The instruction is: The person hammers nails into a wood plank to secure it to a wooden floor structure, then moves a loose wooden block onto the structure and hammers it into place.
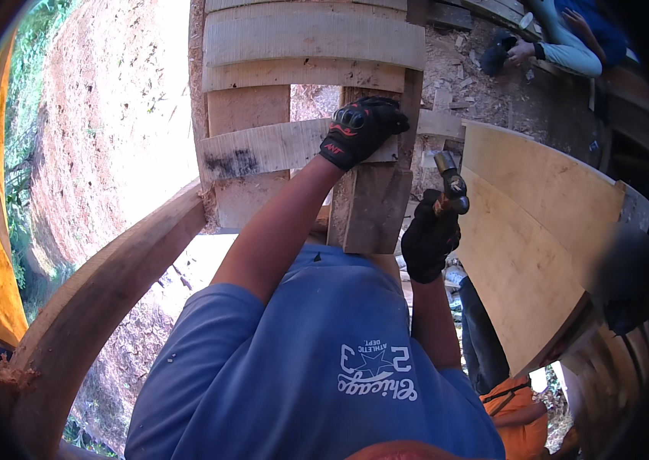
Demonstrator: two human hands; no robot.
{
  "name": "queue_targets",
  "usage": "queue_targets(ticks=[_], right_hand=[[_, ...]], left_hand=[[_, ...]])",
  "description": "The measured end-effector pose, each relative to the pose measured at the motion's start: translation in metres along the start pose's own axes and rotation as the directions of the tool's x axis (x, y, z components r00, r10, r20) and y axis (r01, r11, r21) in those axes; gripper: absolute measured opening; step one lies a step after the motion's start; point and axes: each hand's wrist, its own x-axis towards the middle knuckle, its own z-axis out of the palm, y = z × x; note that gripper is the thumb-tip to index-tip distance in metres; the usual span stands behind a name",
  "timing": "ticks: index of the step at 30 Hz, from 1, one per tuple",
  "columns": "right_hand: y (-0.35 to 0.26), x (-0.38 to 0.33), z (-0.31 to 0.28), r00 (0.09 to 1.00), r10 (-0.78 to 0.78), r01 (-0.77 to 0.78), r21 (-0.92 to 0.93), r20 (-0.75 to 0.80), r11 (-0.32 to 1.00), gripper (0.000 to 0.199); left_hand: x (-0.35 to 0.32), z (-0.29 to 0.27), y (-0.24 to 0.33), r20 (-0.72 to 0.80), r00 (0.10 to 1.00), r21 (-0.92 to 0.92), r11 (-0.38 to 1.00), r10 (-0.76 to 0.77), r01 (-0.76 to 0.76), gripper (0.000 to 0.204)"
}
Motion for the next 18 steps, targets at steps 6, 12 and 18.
queue_targets(ticks=[6,12,18], right_hand=[[-0.003,0.006,0.005,0.964,0.217,-0.228,0.062,0.152,0.972,0.022],[-0.007,0.009,-0.009,0.915,0.388,-0.404,0.238,0.115,0.883,0.018],[0.003,0.004,0.005,0.911,0.345,-0.385,0.166,0.227,0.908,0.018]], left_hand=[[0.001,0.008,-0.002,-0.099,0.995,-0.024,1.000,0.014,-0.016,0.016],[-0.005,-0.020,0.006,-0.083,0.975,0.049,0.978,0.204,-0.201,0.046],[-0.029,-0.042,-0.011,-0.096,0.986,0.420,0.904,0.135,-0.083,0.032]])
